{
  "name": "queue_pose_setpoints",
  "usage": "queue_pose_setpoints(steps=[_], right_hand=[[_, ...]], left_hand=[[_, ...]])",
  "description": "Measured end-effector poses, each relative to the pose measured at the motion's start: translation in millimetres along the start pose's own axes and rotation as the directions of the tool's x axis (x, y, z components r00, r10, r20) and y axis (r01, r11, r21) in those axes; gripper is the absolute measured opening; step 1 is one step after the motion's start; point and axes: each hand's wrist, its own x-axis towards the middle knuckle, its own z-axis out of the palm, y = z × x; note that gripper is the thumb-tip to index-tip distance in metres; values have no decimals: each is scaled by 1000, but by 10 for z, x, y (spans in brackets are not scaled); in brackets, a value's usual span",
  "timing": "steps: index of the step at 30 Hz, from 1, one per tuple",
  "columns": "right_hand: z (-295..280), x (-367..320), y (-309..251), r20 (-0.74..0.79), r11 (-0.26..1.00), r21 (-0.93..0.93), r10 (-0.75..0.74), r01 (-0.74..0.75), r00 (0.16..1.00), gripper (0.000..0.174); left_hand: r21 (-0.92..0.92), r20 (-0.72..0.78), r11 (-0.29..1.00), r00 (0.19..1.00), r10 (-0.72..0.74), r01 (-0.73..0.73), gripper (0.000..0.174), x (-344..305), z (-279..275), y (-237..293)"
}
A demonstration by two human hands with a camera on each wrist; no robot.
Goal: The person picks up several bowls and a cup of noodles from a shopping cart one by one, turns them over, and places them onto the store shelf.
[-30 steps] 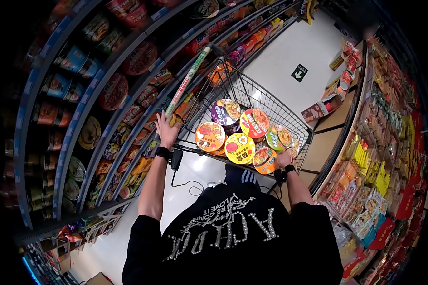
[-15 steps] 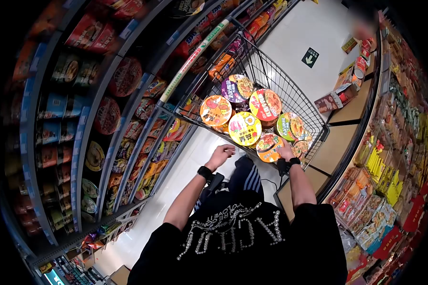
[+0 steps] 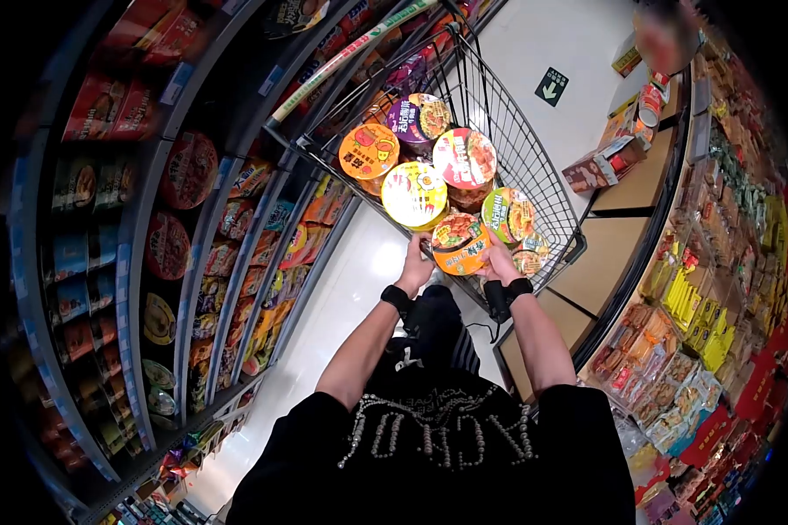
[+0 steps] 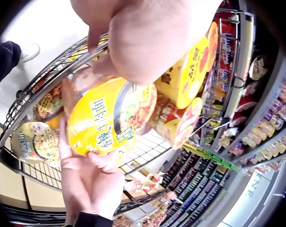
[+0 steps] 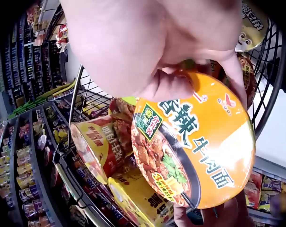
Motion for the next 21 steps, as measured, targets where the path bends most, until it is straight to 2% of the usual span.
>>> queue_pose_setpoints(steps=[2,4,5,6,8,10,12,13,14,16,18,20,21], right_hand=[[49,-105,-147,24,1000,11,-16,16,1000,74],[-7,-154,-283,69,989,-149,10,0,998,78],[99,-315,-451,60,974,-226,38,-23,998,79],[89,-333,-500,64,971,-239,22,-6,998,79],[34,-381,-552,186,930,-368,76,-2,980,70],[76,-460,-560,253,947,-321,79,6,964,66],[208,-562,-537,286,971,-238,58,12,956,63],[106,-397,-442,340,969,-245,48,40,939,61],[188,-467,-446,347,965,-257,38,56,937,61],[412,-579,-368,336,989,-143,4,47,942,56],[832,-914,-324,314,989,-121,-46,88,948,46],[1001,-912,-223,427,991,-109,-17,71,904,45],[1165,-1029,-186,415,995,-82,-20,59,910,44]], left_hand=[[77,112,995,992,59,-68,52,9,-132,166],[-294,276,955,960,53,31,55,15,-186,284],[-302,292,952,955,51,42,62,5,-195,330],[-313,286,950,956,71,23,62,0,-213,367],[-397,287,914,957,34,87,68,-92,-292,488],[-368,273,928,960,56,51,73,-245,-391,675],[-326,231,942,973,0,77,68,-351,-487,753],[-301,218,953,975,31,37,67,-412,-543,773],[-310,210,951,976,50,18,67,-479,-592,791],[-463,194,878,980,-31,119,67,-637,-702,805],[-448,140,893,990,19,46,65,-762,-852,735],[-539,82,841,997,6,39,66,-932,-1058,722],[-547,7,835,997,-78,69,62,-1067,-1136,762]])
